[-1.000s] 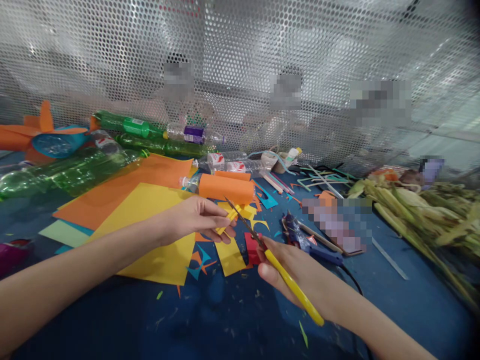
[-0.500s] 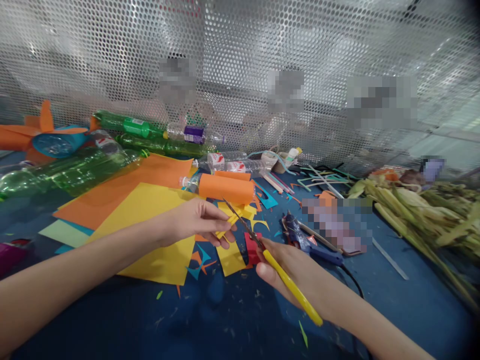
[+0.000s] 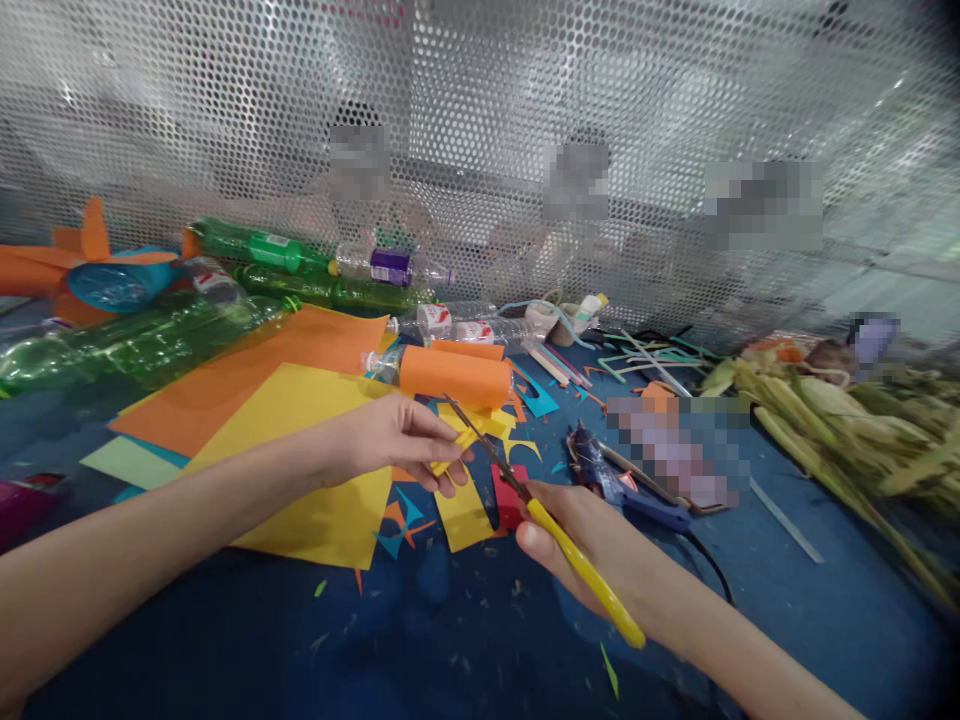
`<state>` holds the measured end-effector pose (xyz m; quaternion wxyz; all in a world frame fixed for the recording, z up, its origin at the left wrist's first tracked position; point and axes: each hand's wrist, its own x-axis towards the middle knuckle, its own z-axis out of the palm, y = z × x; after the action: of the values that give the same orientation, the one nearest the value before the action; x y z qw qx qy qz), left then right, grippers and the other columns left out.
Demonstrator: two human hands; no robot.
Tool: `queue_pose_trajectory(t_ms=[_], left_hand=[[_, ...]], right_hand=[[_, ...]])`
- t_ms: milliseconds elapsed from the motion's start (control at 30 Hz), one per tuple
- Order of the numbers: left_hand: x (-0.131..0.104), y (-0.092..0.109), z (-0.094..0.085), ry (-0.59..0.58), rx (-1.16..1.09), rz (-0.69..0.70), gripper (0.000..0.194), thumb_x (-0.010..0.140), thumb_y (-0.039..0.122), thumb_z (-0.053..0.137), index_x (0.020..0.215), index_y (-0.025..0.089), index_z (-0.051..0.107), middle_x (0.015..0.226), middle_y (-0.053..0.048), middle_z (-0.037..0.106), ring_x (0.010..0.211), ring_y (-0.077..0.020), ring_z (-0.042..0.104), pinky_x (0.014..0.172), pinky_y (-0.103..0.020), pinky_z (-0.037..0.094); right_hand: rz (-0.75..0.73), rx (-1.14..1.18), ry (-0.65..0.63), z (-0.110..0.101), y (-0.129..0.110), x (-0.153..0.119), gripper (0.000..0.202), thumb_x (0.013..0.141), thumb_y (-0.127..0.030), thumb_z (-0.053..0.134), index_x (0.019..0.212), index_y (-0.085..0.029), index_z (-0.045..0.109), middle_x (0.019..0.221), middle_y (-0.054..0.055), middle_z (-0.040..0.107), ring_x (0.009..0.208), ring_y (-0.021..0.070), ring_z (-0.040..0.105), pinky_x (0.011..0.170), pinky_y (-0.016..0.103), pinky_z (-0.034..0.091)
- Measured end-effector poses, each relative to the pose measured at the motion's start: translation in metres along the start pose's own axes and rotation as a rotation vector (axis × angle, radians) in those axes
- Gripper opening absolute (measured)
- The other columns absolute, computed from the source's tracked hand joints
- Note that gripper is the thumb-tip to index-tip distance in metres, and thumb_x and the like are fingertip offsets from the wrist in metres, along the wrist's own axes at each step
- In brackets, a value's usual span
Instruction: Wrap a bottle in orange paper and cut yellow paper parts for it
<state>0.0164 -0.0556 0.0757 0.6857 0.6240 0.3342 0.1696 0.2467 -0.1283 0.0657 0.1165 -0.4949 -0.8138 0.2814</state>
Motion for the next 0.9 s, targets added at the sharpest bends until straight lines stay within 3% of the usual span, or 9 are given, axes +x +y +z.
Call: queue_pose_trajectory(t_ms=[267, 400, 467, 600, 767, 900], left_hand=[[0.003, -0.004, -0.010, 0.001, 0.016, -0.016, 0.016, 0.077, 0.030, 0.063, 0.081, 0.016, 0.070, 0.082, -0.004, 0.071, 0.068, -0.0124, 0.066, 0.067, -0.024, 0.053], [0.008, -0.012, -0.017, 0.013, 0.035, 0.026, 0.018, 0.078, 0.031, 0.062, 0.084, 0.016, 0.069, 0.088, -0.005, 0.071, 0.073, -0.0128, 0.066, 0.072, -0.026, 0.053], [0.010, -0.017, -0.019, 0.011, 0.045, 0.035, 0.018, 0.078, 0.030, 0.062, 0.087, 0.016, 0.068, 0.092, -0.006, 0.070, 0.077, -0.0133, 0.066, 0.075, -0.027, 0.053], [0.014, -0.024, -0.020, -0.009, 0.053, 0.018, 0.017, 0.077, 0.029, 0.063, 0.088, 0.016, 0.068, 0.092, -0.005, 0.070, 0.083, -0.0151, 0.066, 0.078, -0.029, 0.052], [0.017, -0.030, -0.019, -0.078, 0.083, 0.000, 0.015, 0.077, 0.027, 0.062, 0.088, 0.017, 0.067, 0.091, -0.004, 0.070, 0.084, -0.0149, 0.065, 0.081, -0.031, 0.051], [0.022, -0.036, -0.023, 0.018, 0.045, -0.017, 0.025, 0.072, 0.028, 0.068, 0.093, 0.016, 0.061, 0.086, -0.005, 0.071, 0.079, -0.0159, 0.066, 0.077, -0.033, 0.051]], right_hand=[[0.036, -0.023, 0.110, 0.013, 0.014, 0.005, 0.053, 0.080, -0.065, 0.032, 0.056, -0.019, 0.037, 0.050, -0.005, 0.033, 0.046, 0.0080, 0.027, 0.043, 0.022, 0.019], [0.124, -0.093, 0.324, 0.007, 0.021, 0.011, 0.044, 0.087, -0.052, 0.030, 0.059, -0.020, 0.042, 0.050, -0.001, 0.046, 0.047, 0.0121, 0.044, 0.046, 0.023, 0.028], [0.205, -0.119, 0.372, 0.002, 0.027, 0.016, 0.042, 0.088, -0.049, 0.030, 0.060, -0.021, 0.044, 0.053, 0.000, 0.053, 0.051, 0.0149, 0.051, 0.050, 0.025, 0.034], [0.375, -0.060, 0.323, -0.003, 0.040, 0.023, 0.041, 0.085, -0.051, 0.033, 0.061, -0.021, 0.049, 0.051, 0.002, 0.056, 0.048, 0.0172, 0.056, 0.048, 0.026, 0.038], [0.454, 0.171, 0.166, 0.001, 0.048, 0.024, 0.042, 0.080, -0.055, 0.045, 0.094, -0.015, 0.051, 0.059, 0.001, 0.061, 0.045, 0.0161, 0.061, 0.045, 0.025, 0.044], [0.456, -0.016, 0.177, 0.003, 0.043, 0.024, 0.043, 0.079, -0.050, 0.048, 0.100, -0.013, 0.052, 0.063, 0.003, 0.064, 0.047, 0.0173, 0.062, 0.049, 0.027, 0.045]])
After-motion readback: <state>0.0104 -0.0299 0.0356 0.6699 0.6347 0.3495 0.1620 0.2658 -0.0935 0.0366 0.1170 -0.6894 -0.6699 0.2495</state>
